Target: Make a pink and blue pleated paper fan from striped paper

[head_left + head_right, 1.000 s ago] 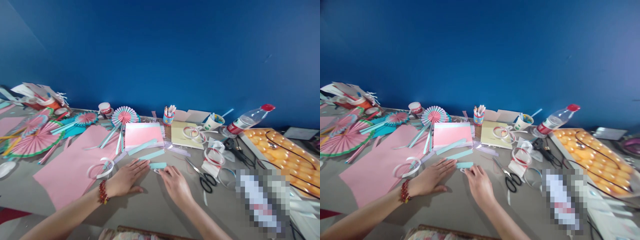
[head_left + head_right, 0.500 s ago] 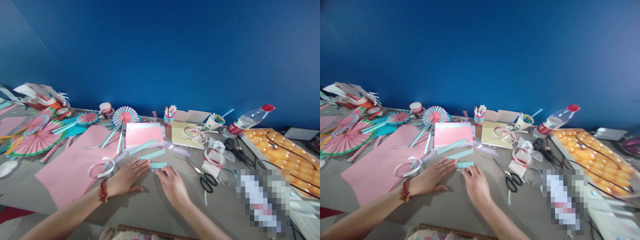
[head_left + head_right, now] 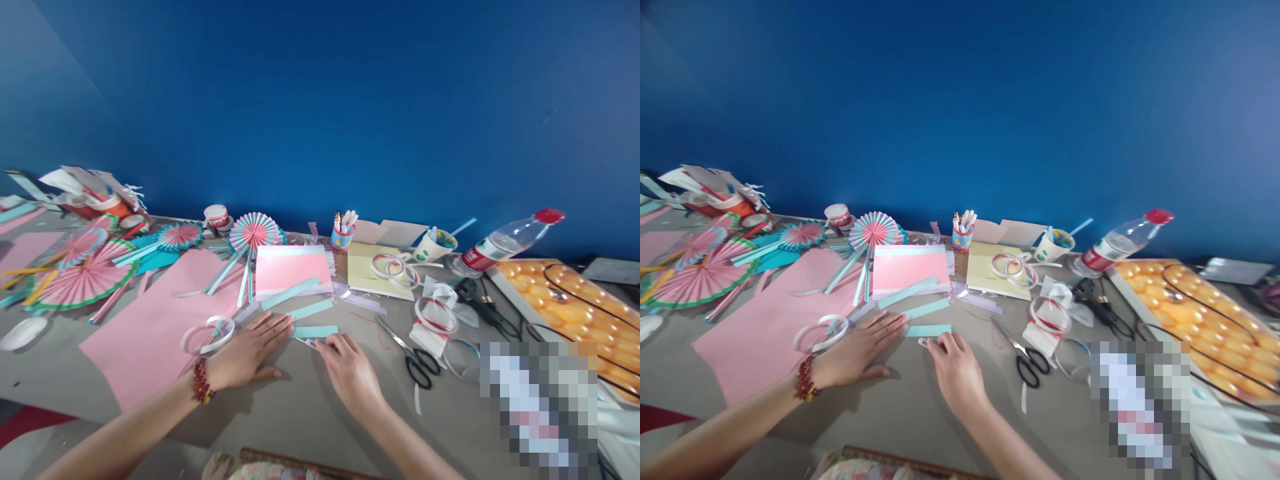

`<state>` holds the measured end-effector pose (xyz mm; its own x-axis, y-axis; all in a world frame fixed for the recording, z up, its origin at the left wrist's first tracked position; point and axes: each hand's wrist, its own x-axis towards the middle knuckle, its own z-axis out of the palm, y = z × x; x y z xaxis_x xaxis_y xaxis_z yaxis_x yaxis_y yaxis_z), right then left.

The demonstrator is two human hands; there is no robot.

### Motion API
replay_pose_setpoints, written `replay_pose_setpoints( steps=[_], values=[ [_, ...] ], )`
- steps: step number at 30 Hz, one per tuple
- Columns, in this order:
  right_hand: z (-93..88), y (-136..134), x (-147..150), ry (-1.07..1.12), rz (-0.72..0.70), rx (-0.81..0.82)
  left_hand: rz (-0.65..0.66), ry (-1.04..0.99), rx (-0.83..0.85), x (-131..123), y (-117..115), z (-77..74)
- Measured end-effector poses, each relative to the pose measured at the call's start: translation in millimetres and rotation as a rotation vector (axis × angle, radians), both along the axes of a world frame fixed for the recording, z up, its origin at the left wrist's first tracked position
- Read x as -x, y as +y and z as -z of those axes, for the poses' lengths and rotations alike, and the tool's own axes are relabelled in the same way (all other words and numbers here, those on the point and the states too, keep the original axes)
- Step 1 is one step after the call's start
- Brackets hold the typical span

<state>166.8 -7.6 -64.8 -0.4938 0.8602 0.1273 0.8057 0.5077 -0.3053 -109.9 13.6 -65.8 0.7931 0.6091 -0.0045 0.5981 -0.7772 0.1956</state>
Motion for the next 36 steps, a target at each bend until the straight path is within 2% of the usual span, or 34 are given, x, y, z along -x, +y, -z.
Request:
replay_pose_setpoints(
  steps=[14,22,25,31,36],
  values=[
    [-1.2,0.0,9.5,0.007,-0.037,0.001,-0.013,-0.001,0.039,-0.2,-0.1,-0.5],
    [-1.9,0.5,26.5,-0.044,-0.040,-0.005,-0.006,-0.016,0.051,-1.0,0.2,1.3],
    [-1.1,0.8,27.8,-0.012,-0.044,-0.008,-0.002,-0.050,0.075,0.5,1.7,-4.3],
    [2.3,0.4,24.2,0.070,-0.053,0.003,-0.009,-0.192,0.196,16.1,3.1,-24.6],
    [3.0,0.7,24.0,0.057,-0.049,0.008,-0.026,-0.204,0.250,24.6,1.0,-16.8]
  ],
)
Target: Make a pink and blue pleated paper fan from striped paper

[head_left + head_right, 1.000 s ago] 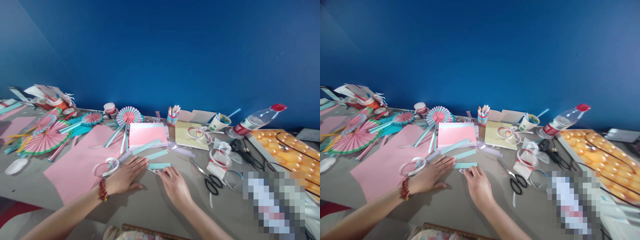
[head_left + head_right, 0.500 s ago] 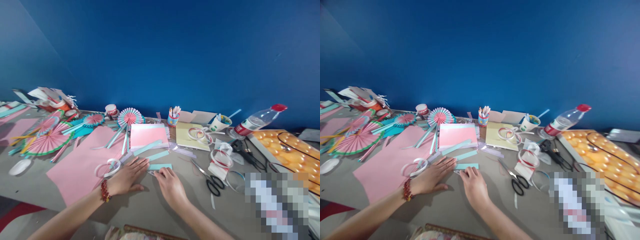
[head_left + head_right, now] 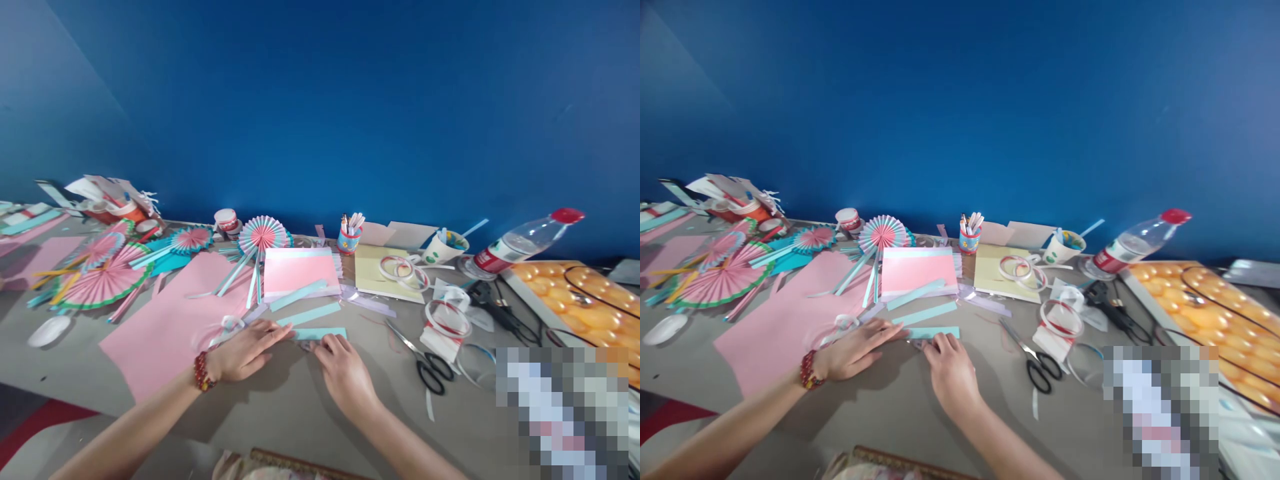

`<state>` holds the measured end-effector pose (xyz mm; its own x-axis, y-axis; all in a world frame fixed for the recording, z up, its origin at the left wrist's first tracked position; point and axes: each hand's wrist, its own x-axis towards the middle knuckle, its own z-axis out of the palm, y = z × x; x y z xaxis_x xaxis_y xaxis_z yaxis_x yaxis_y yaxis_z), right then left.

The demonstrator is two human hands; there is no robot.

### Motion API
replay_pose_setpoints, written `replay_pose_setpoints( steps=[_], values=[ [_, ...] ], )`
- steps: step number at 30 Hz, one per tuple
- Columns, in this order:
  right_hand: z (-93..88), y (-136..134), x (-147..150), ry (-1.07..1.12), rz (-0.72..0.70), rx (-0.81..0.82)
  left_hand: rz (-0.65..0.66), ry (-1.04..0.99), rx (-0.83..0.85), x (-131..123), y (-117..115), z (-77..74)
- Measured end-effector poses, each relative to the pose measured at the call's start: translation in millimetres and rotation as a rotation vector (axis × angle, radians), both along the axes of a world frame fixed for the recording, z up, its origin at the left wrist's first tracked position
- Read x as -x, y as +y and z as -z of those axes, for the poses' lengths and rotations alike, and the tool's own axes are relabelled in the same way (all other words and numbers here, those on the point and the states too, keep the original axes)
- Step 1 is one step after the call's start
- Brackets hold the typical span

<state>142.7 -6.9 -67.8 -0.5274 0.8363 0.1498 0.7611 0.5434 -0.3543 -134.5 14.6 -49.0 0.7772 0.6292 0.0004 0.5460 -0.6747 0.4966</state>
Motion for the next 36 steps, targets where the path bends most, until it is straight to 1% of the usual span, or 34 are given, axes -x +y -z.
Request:
replay_pose_setpoints(
  steps=[3,9,12,25,34,36],
  values=[
    [0.1,0.8,0.0,-0.004,-0.005,-0.016,-0.036,0.006,0.026,0.5,0.4,3.5],
    [0.5,1.1,0.7,0.035,-0.004,-0.007,-0.030,0.027,0.056,0.6,7.0,-6.5],
    [0.1,0.3,3.9,0.039,-0.004,-0.002,-0.031,0.035,0.065,1.7,10.2,-7.9],
    [-1.0,1.5,14.9,-0.044,-0.037,0.008,-0.035,-0.007,0.135,1.2,9.6,-7.0],
    [-3.0,3.4,24.0,-0.055,-0.072,-0.004,-0.050,0.013,0.094,4.2,11.2,-0.3],
    [-2.1,1.5,25.7,-0.042,-0.088,-0.011,-0.034,0.017,0.086,4.3,11.2,0.2]
  ],
)
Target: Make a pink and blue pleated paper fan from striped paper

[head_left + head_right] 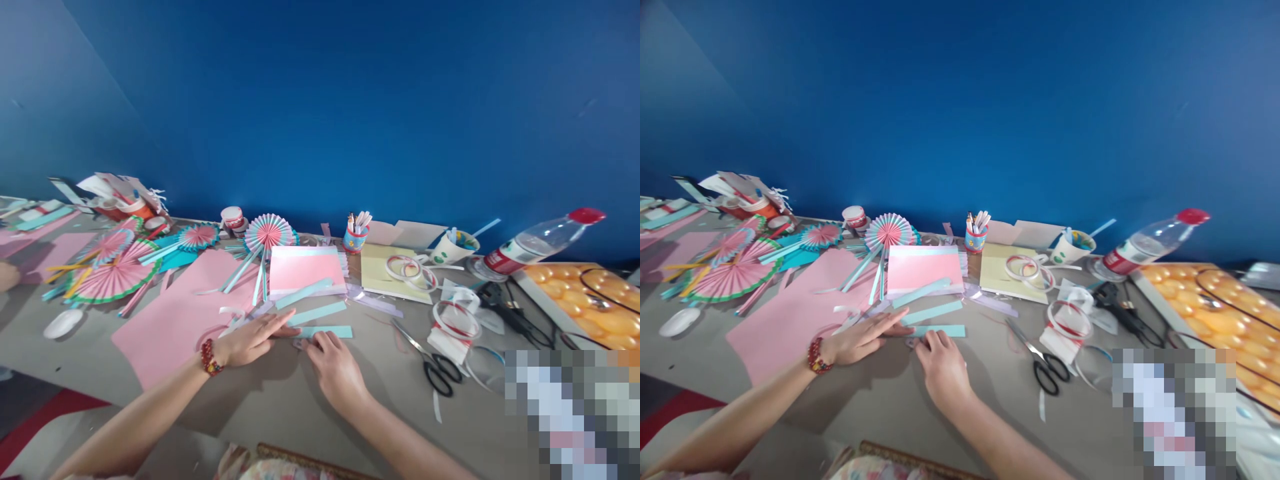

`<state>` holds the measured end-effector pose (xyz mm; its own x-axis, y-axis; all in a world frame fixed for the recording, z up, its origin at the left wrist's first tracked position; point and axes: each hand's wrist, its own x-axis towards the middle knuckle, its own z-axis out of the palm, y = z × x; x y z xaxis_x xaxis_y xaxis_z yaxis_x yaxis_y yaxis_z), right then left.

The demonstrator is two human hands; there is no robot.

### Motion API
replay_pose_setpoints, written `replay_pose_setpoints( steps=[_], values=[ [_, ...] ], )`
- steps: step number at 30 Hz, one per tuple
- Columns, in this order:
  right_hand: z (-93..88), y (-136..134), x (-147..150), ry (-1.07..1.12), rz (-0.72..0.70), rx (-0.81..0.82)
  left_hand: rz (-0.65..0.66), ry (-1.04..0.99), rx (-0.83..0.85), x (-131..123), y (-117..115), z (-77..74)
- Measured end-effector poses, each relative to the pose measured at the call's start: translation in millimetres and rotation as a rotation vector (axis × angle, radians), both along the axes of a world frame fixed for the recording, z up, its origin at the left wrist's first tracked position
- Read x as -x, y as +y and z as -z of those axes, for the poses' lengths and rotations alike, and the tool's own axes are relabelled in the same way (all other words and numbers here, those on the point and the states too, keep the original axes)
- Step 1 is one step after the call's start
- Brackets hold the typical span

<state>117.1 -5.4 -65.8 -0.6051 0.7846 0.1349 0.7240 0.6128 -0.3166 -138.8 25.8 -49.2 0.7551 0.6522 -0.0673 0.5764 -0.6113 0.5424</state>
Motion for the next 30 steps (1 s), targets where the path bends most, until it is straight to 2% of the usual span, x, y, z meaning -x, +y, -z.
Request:
replay_pose_setpoints(
  steps=[6,11,15,20,23,25,30],
  values=[
    [-0.6,-12.6,-7.6,0.042,-0.083,0.038,0.017,-0.053,-0.018,-3.5,-1.0,-2.1],
    [-7.8,-16.5,-47.8,0.162,-0.133,0.099,-0.008,-0.023,-0.127,-19.8,-2.5,-1.3],
    [-9.0,-10.2,-93.8,0.299,-0.047,0.054,-0.043,0.020,-0.265,-39.6,1.5,3.2],
    [3.2,6.0,-132.8,0.364,0.146,-0.126,-0.061,0.035,-0.339,-53.7,12.7,6.6],
    [14.2,12.9,-137.2,0.397,0.224,-0.191,-0.063,0.023,-0.333,-54.7,18.6,7.3],
    [20.8,14.2,-135.2,0.375,0.223,-0.207,-0.070,0.008,-0.327,-53.9,22.0,8.3],
    [29.7,10.7,-130.0,0.298,0.218,-0.243,-0.204,-0.045,-0.284,-52.7,30.5,7.9]
  ],
)
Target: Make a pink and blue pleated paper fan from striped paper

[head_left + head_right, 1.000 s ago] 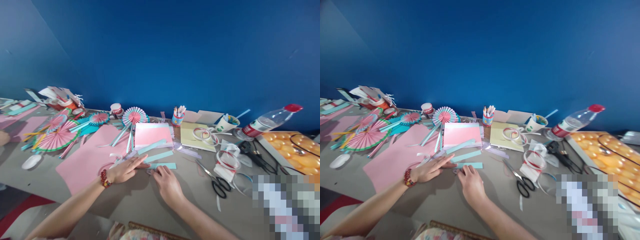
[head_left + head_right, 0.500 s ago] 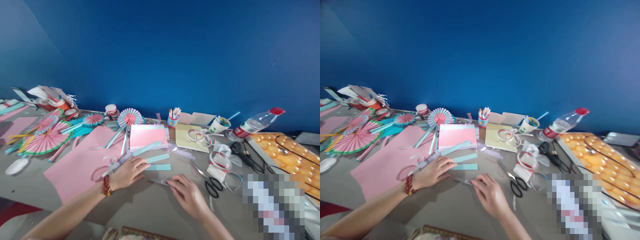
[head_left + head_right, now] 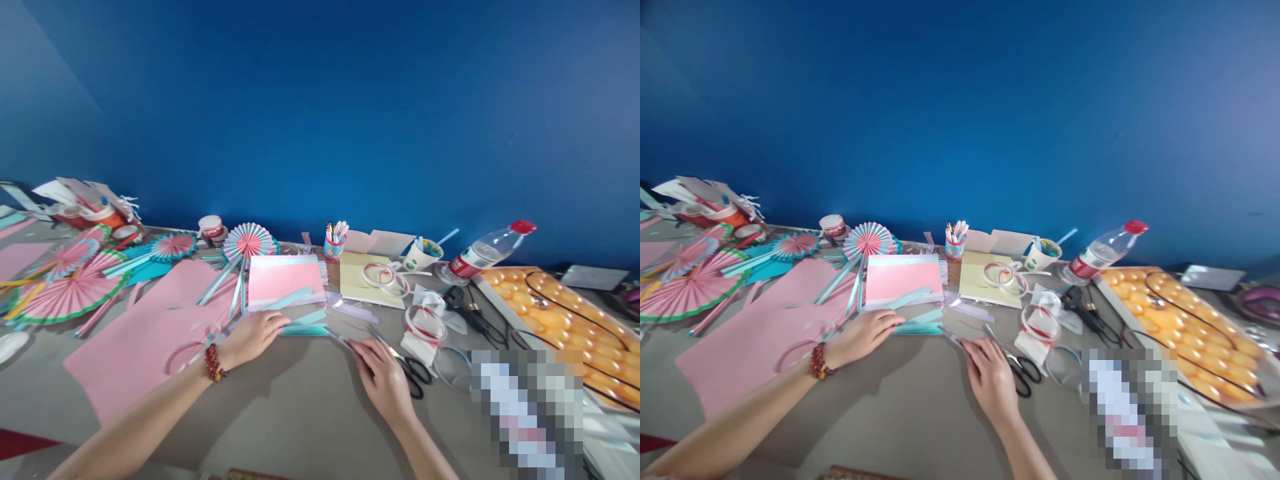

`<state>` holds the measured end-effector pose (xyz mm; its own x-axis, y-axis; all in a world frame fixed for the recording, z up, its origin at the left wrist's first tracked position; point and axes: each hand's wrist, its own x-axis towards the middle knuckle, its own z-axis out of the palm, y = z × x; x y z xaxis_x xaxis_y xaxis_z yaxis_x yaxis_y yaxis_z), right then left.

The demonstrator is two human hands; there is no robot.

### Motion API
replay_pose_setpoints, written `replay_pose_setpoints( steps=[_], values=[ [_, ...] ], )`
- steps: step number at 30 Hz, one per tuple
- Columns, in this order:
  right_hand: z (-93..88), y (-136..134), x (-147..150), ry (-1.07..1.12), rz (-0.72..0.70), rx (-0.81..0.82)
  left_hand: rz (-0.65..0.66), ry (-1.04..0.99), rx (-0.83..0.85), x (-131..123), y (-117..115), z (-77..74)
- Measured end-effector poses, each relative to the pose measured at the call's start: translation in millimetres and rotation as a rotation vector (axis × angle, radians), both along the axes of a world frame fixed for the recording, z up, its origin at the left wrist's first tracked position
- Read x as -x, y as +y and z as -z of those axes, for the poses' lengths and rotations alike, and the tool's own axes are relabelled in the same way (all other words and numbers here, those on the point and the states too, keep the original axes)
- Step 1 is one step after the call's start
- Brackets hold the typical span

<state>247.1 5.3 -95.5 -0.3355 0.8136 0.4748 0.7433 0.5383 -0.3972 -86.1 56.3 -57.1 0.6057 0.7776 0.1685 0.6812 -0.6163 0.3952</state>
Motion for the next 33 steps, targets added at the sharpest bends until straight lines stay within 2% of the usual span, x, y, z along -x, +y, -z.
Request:
replay_pose_setpoints(
  steps=[3,6,11,16,21,26,33],
  values=[
    [0.9,-0.3,0.1,-0.002,0.049,-0.014,-0.006,-0.017,0.080,-1.3,3.8,-4.9],
    [1.6,0.9,-0.2,0.014,0.094,-0.055,0.005,0.012,0.073,-3.3,4.2,-7.7],
    [3.9,2.3,-0.7,0.019,0.102,-0.059,0.061,0.069,-0.028,-7.3,0.9,-0.5],
    [5.9,3.5,-1.6,0.036,0.111,-0.061,0.009,0.010,-0.028,-11.2,-0.2,6.4],
    [3.7,3.8,-1.2,0.048,0.108,-0.065,0.079,0.043,-0.083,-12.7,0.9,6.7],
    [-2.4,3.7,1.4,0.048,0.122,-0.066,0.111,0.060,-0.071,-13.6,0.7,6.6],
    [-4.8,2.3,-0.2,0.089,0.083,-0.067,0.132,-0.025,-0.066,-11.6,0.4,10.8]
  ],
)
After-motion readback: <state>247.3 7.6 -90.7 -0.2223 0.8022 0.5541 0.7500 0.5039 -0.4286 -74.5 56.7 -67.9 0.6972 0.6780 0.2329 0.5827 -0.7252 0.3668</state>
